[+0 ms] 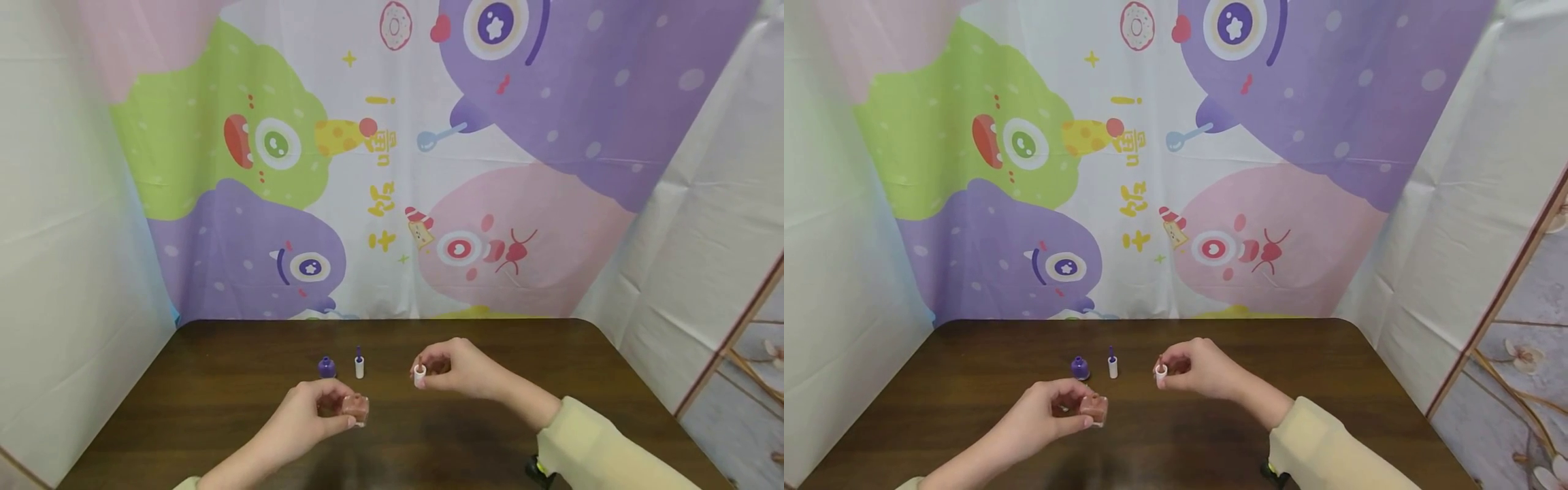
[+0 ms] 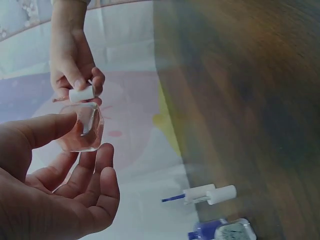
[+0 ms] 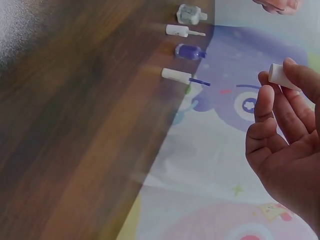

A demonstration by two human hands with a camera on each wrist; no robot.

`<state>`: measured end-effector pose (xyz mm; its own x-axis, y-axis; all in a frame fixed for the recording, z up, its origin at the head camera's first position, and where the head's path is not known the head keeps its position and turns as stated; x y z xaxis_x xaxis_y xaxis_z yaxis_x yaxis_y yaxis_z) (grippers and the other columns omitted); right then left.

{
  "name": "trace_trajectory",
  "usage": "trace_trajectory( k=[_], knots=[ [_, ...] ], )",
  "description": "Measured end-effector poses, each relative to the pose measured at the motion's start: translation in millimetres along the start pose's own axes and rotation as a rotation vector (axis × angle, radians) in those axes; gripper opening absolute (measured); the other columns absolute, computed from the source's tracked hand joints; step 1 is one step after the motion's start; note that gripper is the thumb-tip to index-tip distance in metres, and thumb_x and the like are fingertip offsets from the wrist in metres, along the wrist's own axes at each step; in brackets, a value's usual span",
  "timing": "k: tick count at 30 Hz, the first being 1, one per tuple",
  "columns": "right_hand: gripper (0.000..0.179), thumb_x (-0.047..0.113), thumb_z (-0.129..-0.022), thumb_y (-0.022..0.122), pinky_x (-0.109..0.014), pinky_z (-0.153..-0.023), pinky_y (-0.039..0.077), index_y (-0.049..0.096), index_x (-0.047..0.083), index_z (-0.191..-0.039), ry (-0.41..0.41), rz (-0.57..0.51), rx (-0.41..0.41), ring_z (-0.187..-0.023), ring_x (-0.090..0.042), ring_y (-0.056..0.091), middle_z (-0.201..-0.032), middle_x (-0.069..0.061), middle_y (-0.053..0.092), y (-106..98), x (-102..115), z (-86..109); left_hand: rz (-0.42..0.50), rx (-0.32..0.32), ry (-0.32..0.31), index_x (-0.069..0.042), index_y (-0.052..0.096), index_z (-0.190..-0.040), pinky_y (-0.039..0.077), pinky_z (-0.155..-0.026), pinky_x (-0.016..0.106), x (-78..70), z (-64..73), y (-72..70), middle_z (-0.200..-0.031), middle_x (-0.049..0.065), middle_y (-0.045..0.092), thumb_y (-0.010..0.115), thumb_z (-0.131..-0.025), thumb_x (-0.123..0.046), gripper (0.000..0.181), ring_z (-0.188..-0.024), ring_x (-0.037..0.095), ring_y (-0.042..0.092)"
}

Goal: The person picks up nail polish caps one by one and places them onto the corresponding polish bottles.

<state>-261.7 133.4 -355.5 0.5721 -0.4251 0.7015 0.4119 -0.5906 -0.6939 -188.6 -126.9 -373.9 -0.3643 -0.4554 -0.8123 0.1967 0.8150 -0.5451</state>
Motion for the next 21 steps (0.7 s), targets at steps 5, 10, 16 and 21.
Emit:
trace_trajectory(
  k=[5,10,16,21],
  knots=[
    [0.013,0.021,-0.082,0.074,-0.024,-0.069,0.054,0.07,0.014,-0.093,0.01,0.026,-0.006,-0.075,-0.005,0.064,-0.083,0.01,0.069,-8,7,3.6,-0.019,-0.021,0.015,-0.013,0.067,-0.092,0.049,-0.062,0.021,-8.3,-1.0,-2.7,-0.081,-0.004,0.066,0.077,-0.077,-0.019,0.02,-0.072,0.005,0.059],
    [0.011,0.019,-0.082,0.073,-0.026,-0.068,0.054,0.069,0.018,-0.092,-0.003,0.03,-0.021,-0.072,-0.006,0.063,-0.084,0.009,0.069,-17,13,7.7,-0.008,-0.028,0.044,-0.013,0.068,-0.093,0.05,-0.063,0.023,-16.0,-2.5,-4.4,-0.081,-0.005,0.067,0.077,-0.077,-0.018,0.019,-0.074,0.005,0.059],
    [0.014,0.023,-0.082,0.074,-0.026,-0.065,0.053,0.069,0.017,-0.094,0.0,0.054,-0.052,-0.07,-0.006,0.061,-0.083,0.009,0.068,-30,23,13.6,-0.013,-0.061,0.079,-0.015,0.069,-0.091,0.048,-0.059,0.021,-25.7,-5.3,-4.3,-0.079,-0.007,0.066,0.077,-0.076,-0.017,0.018,-0.072,0.002,0.057],
    [0.014,0.026,-0.082,0.074,-0.025,-0.064,0.052,0.069,0.018,-0.092,-0.015,0.071,-0.079,-0.07,-0.006,0.059,-0.084,0.009,0.068,-37,31,18.8,0.002,-0.071,0.094,-0.014,0.069,-0.092,0.047,-0.057,0.021,-34.7,-5.6,-2.7,-0.076,-0.007,0.064,0.078,-0.075,-0.017,0.019,-0.071,0.002,0.055]
  ],
)
Point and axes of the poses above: each hand's wrist, its own z-axis away from the middle knuckle, its own y-axis out of the palm, x = y × z, the point moved 2 cm from there along -z, towards the middle knuckle
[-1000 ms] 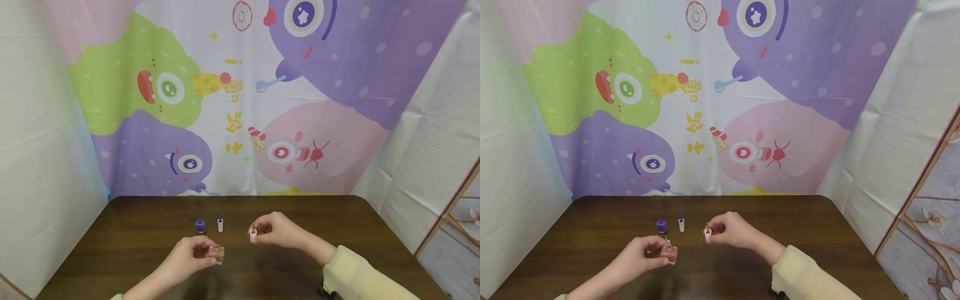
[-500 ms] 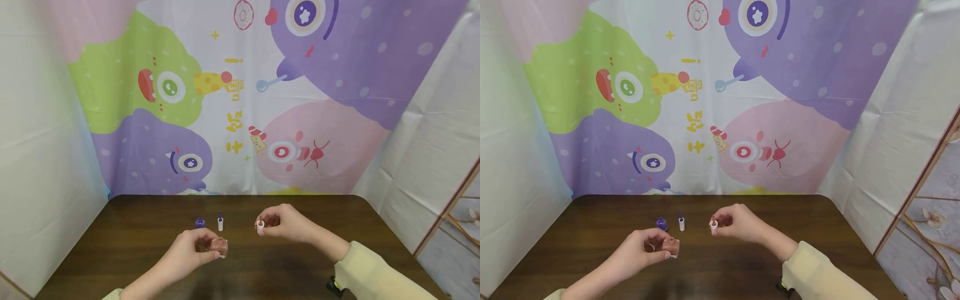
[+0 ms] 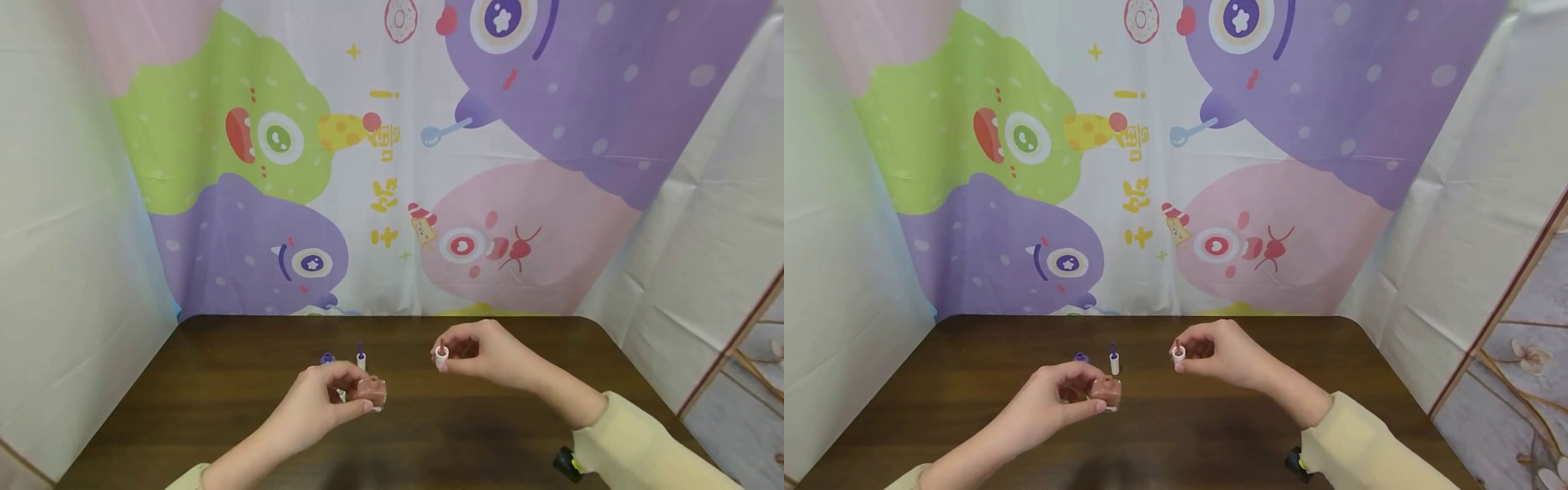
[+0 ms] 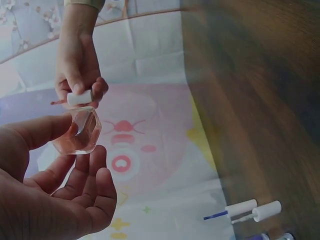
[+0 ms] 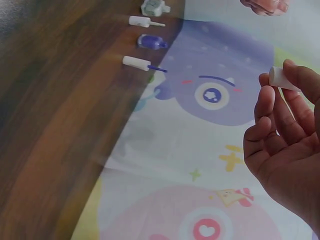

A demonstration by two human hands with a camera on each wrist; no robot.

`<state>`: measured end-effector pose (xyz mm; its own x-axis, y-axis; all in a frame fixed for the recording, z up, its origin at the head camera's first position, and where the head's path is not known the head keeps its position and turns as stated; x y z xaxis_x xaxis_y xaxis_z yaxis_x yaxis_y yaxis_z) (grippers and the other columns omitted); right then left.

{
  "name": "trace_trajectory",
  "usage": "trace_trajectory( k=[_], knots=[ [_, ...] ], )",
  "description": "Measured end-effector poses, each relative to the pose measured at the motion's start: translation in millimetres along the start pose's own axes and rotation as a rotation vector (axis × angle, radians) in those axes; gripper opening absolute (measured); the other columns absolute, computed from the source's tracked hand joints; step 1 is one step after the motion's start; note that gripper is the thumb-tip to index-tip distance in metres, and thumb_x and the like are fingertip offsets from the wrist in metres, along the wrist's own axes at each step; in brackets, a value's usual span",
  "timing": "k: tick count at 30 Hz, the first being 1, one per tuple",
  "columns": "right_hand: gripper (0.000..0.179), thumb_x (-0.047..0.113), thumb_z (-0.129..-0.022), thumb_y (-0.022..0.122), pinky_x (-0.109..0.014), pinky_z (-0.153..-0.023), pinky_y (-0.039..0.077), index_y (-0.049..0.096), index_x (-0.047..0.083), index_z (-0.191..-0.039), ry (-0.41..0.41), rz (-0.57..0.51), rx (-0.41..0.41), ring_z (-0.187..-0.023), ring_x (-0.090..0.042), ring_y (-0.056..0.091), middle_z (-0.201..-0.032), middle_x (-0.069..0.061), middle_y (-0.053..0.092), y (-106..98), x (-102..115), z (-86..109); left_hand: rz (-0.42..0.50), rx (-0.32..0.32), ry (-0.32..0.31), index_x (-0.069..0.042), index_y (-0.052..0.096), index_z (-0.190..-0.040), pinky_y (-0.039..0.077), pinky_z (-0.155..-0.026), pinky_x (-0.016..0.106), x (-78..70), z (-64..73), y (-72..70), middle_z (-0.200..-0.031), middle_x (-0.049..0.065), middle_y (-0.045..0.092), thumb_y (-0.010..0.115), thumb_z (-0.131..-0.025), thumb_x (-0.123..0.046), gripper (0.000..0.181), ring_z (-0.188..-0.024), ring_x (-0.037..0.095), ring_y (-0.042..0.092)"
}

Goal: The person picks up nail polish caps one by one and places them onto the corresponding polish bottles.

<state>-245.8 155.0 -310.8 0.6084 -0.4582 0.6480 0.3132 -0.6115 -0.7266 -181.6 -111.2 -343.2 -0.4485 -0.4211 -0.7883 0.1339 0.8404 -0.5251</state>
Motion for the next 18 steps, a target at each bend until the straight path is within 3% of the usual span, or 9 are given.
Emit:
trace_trajectory(
  k=[6,11,18],
  knots=[
    [0.016,0.027,-0.081,0.074,-0.024,-0.065,0.052,0.069,0.017,-0.092,-0.01,-0.027,-0.038,-0.071,-0.008,0.059,-0.083,0.007,0.068,-9,10,5.3,0.048,-0.013,0.008,-0.012,0.068,-0.094,0.048,-0.059,0.022,-8.5,-1.5,0.3,-0.08,-0.004,0.066,0.078,-0.076,-0.018,0.021,-0.073,0.004,0.057],
    [0.019,0.028,-0.08,0.076,-0.025,-0.065,0.052,0.07,0.017,-0.094,0.031,-0.008,-0.072,-0.072,-0.009,0.06,-0.083,0.006,0.067,-16,15,9.0,0.074,-0.029,0.021,-0.012,0.068,-0.094,0.05,-0.062,0.023,-11.5,-4.4,2.3,-0.081,-0.004,0.067,0.077,-0.077,-0.019,0.021,-0.073,0.005,0.059],
    [0.026,0.031,-0.079,0.076,-0.025,-0.064,0.051,0.071,0.017,-0.101,0.015,0.024,-0.132,-0.071,-0.009,0.059,-0.085,0.008,0.069,-22,22,14.1,0.095,-0.025,-0.011,-0.015,0.068,-0.094,0.05,-0.064,0.024,-11.4,-9.7,7.9,-0.081,-0.005,0.067,0.076,-0.078,-0.019,0.019,-0.075,0.008,0.061]
  ],
)
Point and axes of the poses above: each hand's wrist, its own z-axis away from the middle knuckle, its own y-axis out of the palm, x = y × z, the point moved 2 cm from there along -z, towards the middle knuckle
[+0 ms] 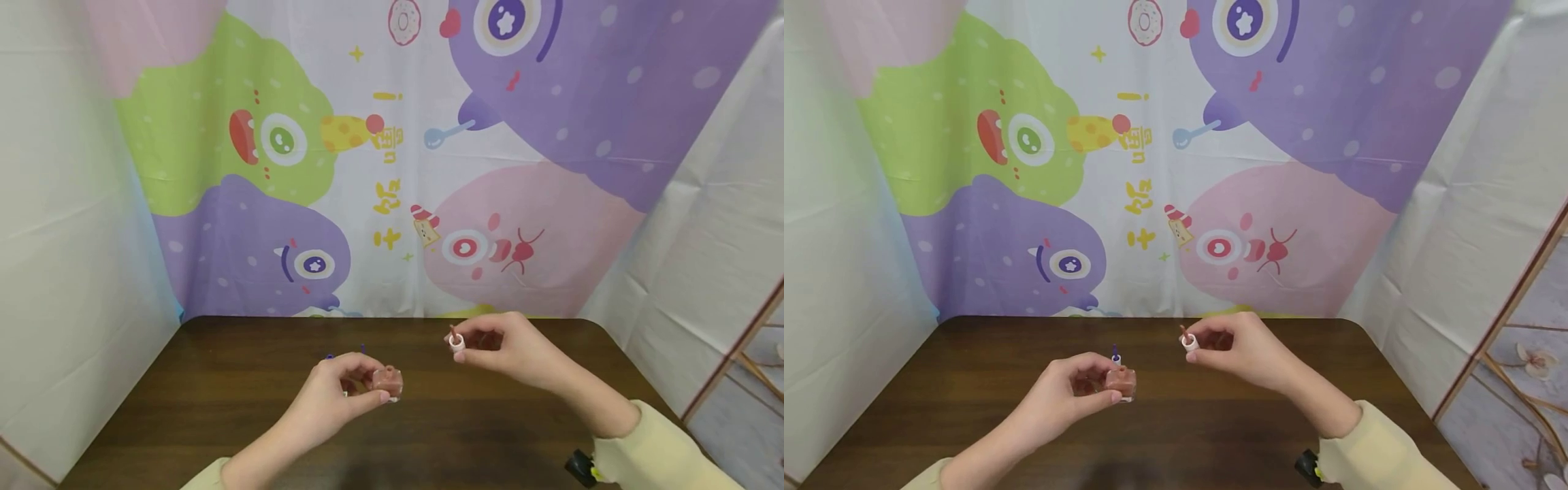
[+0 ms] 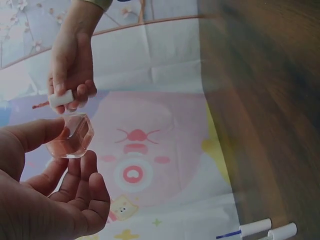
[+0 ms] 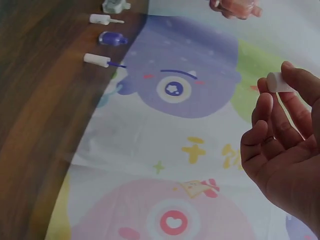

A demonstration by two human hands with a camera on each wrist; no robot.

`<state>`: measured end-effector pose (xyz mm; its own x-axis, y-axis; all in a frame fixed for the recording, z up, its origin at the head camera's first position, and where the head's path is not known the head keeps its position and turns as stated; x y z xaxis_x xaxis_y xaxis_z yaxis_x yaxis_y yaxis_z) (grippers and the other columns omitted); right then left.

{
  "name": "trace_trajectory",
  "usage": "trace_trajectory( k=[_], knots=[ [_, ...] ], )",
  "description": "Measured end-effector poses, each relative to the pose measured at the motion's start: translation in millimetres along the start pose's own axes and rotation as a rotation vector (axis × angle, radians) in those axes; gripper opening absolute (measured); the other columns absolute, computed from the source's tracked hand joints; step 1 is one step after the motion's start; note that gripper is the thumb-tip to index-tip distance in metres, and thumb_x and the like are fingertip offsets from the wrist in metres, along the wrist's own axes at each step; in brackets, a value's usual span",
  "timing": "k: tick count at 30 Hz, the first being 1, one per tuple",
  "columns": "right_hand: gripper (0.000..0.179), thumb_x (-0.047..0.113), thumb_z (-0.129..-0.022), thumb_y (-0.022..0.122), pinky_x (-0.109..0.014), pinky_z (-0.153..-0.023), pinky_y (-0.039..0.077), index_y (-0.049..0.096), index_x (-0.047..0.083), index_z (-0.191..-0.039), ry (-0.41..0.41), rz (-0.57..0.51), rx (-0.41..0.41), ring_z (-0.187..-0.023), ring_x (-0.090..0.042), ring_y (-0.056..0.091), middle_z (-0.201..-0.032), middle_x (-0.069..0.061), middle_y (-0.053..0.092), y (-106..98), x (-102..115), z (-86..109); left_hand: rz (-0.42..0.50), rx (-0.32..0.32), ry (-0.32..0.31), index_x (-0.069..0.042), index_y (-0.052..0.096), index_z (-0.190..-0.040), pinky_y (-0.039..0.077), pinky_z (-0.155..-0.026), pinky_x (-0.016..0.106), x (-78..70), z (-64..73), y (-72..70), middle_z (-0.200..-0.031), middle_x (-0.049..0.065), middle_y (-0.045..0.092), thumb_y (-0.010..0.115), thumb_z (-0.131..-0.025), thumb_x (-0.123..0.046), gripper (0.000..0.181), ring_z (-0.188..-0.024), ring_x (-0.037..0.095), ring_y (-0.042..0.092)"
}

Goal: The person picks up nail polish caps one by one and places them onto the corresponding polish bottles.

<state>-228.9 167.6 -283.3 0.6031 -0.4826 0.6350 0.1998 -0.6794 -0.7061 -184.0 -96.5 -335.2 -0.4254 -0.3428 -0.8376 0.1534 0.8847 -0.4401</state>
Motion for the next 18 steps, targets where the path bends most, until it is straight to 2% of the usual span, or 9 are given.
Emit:
trace_trajectory(
  k=[12,18],
  knots=[
    [0.023,0.02,-0.081,0.075,-0.026,-0.063,0.052,0.071,0.016,-0.104,-0.04,-0.05,-0.049,-0.073,-0.009,0.063,-0.087,0.006,0.07,-9,8,9.6,0.05,0.005,-0.021,-0.016,0.067,-0.097,0.051,-0.065,0.024,-5.0,-0.8,10.8,-0.085,-0.005,0.067,0.077,-0.078,-0.02,0.022,-0.075,0.009,0.061],
    [0.025,0.014,-0.08,0.075,-0.025,-0.063,0.052,0.069,0.012,-0.105,-0.042,-0.076,-0.098,-0.074,-0.009,0.065,-0.085,0.004,0.07,-10,8,11.0,0.034,-0.006,-0.008,-0.016,0.067,-0.096,0.051,-0.065,0.025,-6.8,1.1,14.6,-0.085,-0.005,0.065,0.077,-0.077,-0.02,0.022,-0.074,0.009,0.059]
  ],
)
Point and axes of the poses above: each hand's wrist, its own z-axis away from the middle knuckle, its own y-axis out of the palm, x = y × z, the point moved 2 cm from there along -z, towards the middle knuckle
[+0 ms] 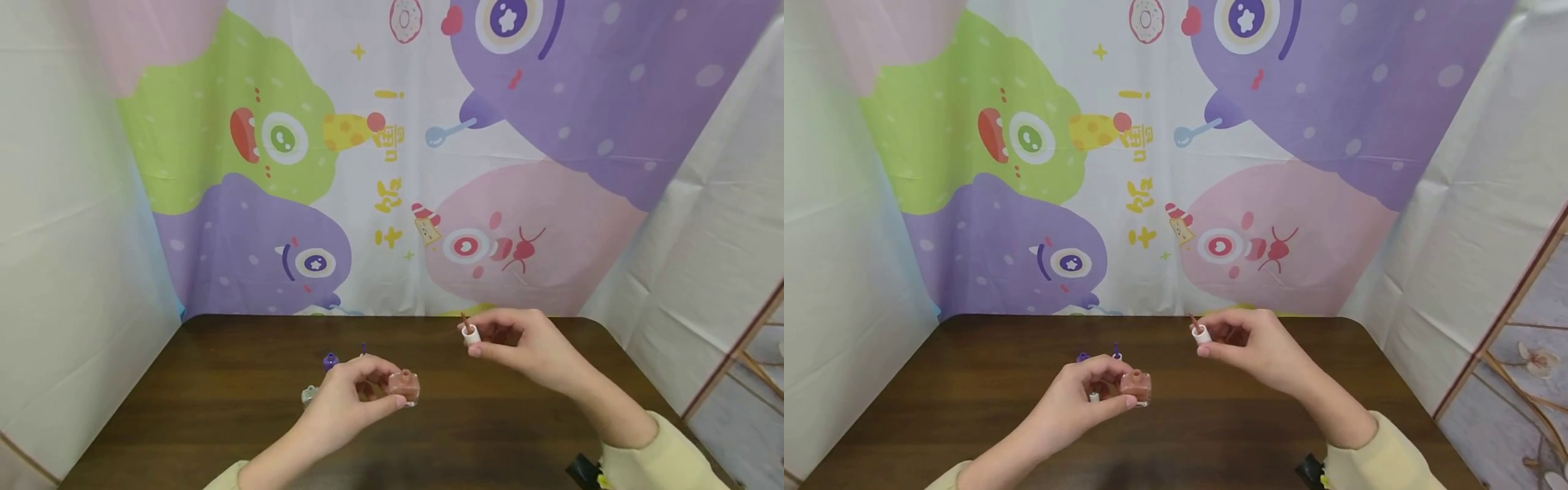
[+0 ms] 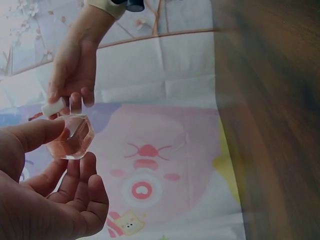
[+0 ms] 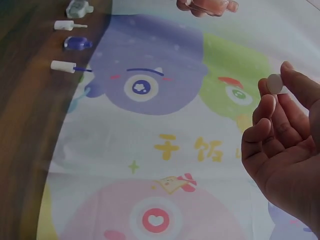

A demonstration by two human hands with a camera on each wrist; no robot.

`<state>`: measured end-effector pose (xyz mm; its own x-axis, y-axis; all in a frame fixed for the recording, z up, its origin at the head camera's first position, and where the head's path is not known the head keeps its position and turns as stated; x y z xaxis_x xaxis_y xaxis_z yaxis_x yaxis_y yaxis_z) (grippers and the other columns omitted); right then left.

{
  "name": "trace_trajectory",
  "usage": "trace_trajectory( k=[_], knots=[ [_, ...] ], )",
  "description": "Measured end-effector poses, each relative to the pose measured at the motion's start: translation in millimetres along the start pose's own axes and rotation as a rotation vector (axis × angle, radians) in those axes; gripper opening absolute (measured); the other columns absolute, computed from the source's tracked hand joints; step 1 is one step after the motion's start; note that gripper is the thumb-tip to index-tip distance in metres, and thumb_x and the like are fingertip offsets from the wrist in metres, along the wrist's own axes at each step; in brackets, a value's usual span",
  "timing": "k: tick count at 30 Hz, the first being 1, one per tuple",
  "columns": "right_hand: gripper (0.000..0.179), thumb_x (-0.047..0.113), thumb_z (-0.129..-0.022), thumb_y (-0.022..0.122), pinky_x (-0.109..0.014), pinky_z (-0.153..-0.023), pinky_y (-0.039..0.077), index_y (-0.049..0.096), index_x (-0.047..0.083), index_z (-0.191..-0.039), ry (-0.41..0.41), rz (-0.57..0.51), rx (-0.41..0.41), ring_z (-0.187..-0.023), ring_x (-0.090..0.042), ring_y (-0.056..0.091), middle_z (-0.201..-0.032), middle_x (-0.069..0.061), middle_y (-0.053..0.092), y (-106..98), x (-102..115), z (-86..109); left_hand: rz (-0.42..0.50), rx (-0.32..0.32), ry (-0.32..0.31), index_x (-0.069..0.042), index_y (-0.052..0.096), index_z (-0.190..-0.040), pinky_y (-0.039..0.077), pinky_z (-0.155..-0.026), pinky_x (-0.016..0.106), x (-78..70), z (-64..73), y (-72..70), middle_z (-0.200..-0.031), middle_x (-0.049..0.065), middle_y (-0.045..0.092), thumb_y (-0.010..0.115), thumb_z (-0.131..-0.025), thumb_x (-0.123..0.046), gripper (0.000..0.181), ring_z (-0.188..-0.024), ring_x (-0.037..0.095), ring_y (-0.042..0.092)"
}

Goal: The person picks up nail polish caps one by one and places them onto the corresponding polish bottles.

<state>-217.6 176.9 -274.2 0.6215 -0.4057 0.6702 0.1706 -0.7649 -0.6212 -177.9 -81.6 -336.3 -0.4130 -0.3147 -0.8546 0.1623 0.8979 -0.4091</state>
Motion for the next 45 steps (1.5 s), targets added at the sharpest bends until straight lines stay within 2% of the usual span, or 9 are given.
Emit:
trace_trajectory(
  k=[8,14,21,26,33,45],
  knots=[
    [0.029,0.009,-0.077,0.077,-0.025,-0.055,0.048,0.063,0.01,-0.102,-0.004,-0.021,-0.093,-0.068,-0.011,0.062,-0.082,0.001,0.068,2,-2,1.1,0.009,-0.032,0.031,-0.013,0.068,-0.096,0.049,-0.062,0.022,1.9,-0.4,3.7,-0.084,-0.001,0.063,0.078,-0.077,-0.018,0.023,-0.068,0.007,0.056],
    [0.027,0.008,-0.077,0.077,-0.026,-0.055,0.048,0.059,0.011,-0.097,-0.007,-0.062,-0.14,-0.068,-0.012,0.062,-0.081,0.001,0.066,8,-4,1.6,0.009,-0.055,0.044,-0.013,0.068,-0.096,0.05,-0.062,0.023,5.5,0.7,8.2,-0.083,-0.001,0.063,0.078,-0.076,-0.019,0.023,-0.069,0.006,0.056],
    [0.027,0.007,-0.077,0.076,-0.026,-0.057,0.049,0.06,0.011,-0.098,-0.022,-0.107,-0.146,-0.07,-0.013,0.062,-0.082,0.0,0.066,21,-10,1.0,0.001,-0.094,0.039,-0.013,0.068,-0.097,0.051,-0.065,0.023,14.8,0.6,14.1,-0.086,-0.002,0.066,0.079,-0.075,-0.015,0.024,-0.072,0.006,0.058],
    [0.027,0.004,-0.077,0.076,-0.025,-0.057,0.049,0.061,0.012,-0.098,-0.037,-0.123,-0.164,-0.069,-0.013,0.06,-0.082,0.001,0.064,24,-13,2.4,0.014,-0.09,0.025,-0.013,0.068,-0.097,0.052,-0.067,0.025,23.5,-1.2,19.5,-0.088,-0.001,0.067,0.078,-0.075,-0.014,0.024,-0.074,0.008,0.059],
    [0.027,0.002,-0.078,0.074,-0.025,-0.059,0.049,0.063,0.01,-0.101,-0.059,-0.146,-0.143,-0.069,-0.012,0.059,-0.082,0.001,0.063,28,-14,6.3,0.023,-0.086,0.022,-0.013,0.069,-0.097,0.051,-0.066,0.024,32.1,-3.3,25.2,-0.087,-0.002,0.066,0.079,-0.075,-0.015,0.024,-0.073,0.013,0.06],
    [0.024,0.004,-0.08,0.073,-0.025,-0.057,0.047,0.065,0.013,-0.101,-0.046,-0.117,-0.126,-0.07,-0.011,0.056,-0.083,0.001,0.063,37,-22,13.6,0.016,-0.083,0.035,-0.015,0.069,-0.096,0.051,-0.065,0.023,38.5,-6.6,32.2,-0.086,-0.002,0.067,0.079,-0.075,-0.017,0.023,-0.071,0.007,0.059]
  ],
)
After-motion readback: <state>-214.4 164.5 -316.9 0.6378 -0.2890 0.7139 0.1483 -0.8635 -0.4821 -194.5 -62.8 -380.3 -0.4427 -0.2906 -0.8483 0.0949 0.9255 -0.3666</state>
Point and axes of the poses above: each hand's wrist, its own z-axis away from the middle knuckle, its own y-axis out of the palm, x = y × z, the point moved 2 cm from there along -z, towards the middle knuckle
